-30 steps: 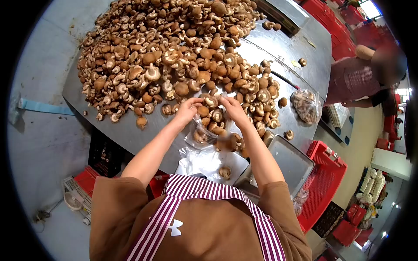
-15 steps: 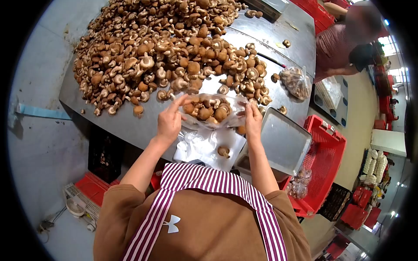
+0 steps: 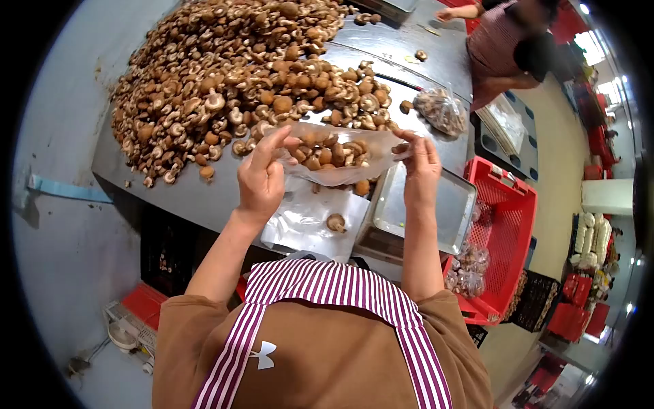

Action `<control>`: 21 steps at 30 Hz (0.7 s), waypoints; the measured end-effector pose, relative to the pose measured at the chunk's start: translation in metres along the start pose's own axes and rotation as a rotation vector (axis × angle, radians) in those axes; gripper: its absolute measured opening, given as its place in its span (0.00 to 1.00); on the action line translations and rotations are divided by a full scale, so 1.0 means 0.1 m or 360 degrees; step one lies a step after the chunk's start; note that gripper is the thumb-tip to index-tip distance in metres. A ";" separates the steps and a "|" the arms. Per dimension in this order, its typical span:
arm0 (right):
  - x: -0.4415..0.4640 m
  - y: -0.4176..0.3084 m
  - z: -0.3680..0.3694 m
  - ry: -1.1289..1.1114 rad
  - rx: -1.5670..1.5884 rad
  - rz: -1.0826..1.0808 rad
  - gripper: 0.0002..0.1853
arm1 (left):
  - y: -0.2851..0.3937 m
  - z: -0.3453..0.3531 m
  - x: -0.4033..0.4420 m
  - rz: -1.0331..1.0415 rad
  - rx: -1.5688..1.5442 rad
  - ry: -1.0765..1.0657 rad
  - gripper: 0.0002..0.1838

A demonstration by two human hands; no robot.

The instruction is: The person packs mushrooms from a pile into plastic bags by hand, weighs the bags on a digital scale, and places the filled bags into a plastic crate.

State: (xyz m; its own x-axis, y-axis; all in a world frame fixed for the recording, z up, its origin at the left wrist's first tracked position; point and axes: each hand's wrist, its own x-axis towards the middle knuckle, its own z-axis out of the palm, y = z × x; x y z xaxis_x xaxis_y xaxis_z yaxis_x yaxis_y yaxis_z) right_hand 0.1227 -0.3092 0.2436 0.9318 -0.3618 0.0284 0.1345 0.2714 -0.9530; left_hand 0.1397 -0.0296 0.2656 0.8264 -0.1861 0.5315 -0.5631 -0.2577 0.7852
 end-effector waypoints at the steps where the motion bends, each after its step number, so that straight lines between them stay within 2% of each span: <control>1: -0.03 -0.17 -0.08 0.0045 0.0013 -0.0078 0.14 | 0.08 0.06 0.03 0.0014 -0.0025 -0.0016 0.31; 7: -0.38 -0.91 -0.84 0.0265 -0.0264 -0.0533 0.14 | 0.51 0.75 0.08 0.0266 -0.0456 -0.0343 0.32; 9: -0.53 -1.02 -1.05 0.0336 -0.0361 -0.0610 0.13 | 0.54 1.02 0.00 0.0202 -0.0492 -0.0449 0.32; 11: -0.66 -1.03 -1.28 0.0435 -0.0556 -0.0442 0.12 | 0.53 1.33 -0.09 0.0056 -0.0438 -0.0541 0.32; 13: -0.75 -0.87 -1.63 0.0416 -0.0690 -0.0059 0.12 | 0.53 1.56 -0.16 -0.0280 -0.0451 -0.0692 0.31; 15: -0.90 -0.73 -1.84 0.0498 -0.0580 0.0015 0.12 | 0.44 1.70 -0.27 -0.0340 -0.0346 -0.0766 0.31; 18: -1.02 -0.71 -1.98 0.0565 -0.0498 0.0086 0.11 | 0.47 1.82 -0.29 -0.0433 -0.0345 -0.0693 0.32; 19: -1.04 -0.70 -2.02 0.0561 -0.0461 0.0085 0.11 | 0.47 1.84 -0.28 -0.0444 -0.0327 -0.0711 0.32; 21: -1.03 -0.71 -2.05 0.0528 -0.0490 0.0076 0.12 | 0.52 1.90 -0.21 -0.0154 0.0073 -0.0657 0.28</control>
State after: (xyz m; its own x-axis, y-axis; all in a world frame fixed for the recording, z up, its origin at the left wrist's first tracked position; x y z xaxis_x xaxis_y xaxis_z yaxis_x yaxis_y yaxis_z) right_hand -0.0515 -0.4742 0.2470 0.7692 -0.6354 -0.0682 -0.0594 0.0352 -0.9976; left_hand 0.0912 -0.2193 0.2351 0.8077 -0.5206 0.2767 -0.4904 -0.3329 0.8054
